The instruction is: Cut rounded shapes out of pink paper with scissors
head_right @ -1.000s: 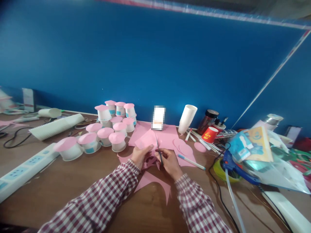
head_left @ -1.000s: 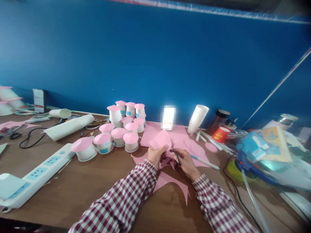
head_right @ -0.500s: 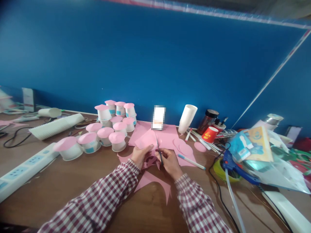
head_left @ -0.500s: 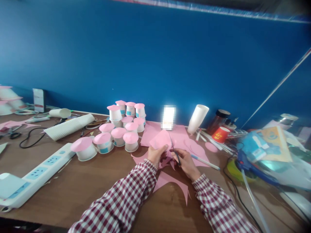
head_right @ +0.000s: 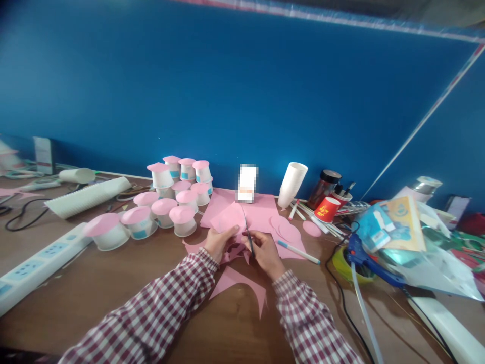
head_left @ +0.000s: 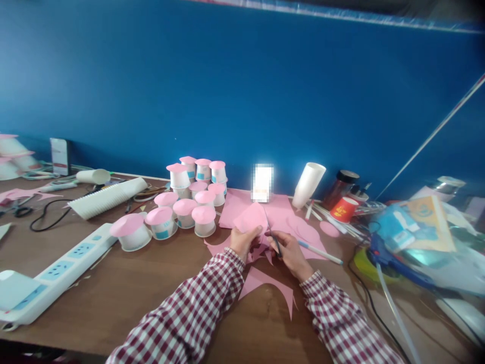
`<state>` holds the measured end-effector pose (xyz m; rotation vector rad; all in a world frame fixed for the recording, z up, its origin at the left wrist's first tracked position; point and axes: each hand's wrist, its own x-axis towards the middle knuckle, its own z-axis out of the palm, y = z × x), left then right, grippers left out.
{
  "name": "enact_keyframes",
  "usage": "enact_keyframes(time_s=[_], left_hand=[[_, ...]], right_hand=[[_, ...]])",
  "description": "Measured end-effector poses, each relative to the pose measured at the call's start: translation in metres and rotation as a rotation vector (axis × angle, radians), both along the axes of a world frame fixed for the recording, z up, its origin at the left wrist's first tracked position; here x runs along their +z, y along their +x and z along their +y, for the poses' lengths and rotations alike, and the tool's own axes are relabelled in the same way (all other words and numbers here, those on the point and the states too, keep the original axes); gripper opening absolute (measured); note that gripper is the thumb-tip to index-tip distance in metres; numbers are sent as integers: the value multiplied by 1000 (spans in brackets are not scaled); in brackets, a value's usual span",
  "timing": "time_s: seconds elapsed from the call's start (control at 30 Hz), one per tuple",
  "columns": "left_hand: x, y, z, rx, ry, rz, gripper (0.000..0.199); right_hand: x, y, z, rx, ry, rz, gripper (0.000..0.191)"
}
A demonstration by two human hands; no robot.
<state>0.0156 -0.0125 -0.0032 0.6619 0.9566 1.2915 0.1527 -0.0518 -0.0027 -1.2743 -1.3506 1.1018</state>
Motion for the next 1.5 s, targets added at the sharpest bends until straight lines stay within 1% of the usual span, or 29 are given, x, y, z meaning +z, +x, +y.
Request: enact_keyframes(time_s=[0.33, 0.57, 1.07, 1.5], left_hand=[[-1, 0, 0, -30, 21, 15, 31], [-2, 0, 1, -4, 18, 6, 32], [-1, -1, 1, 3, 0, 17, 35], [-3, -1, 2, 6, -4, 30, 35]], right_hand=[[0, 1, 1, -4, -1, -4, 38], [3, 2, 0, -2, -4, 1, 38], [7, 1, -1, -1, 4, -15, 39], [5, 2, -1, 11, 2, 2, 38]])
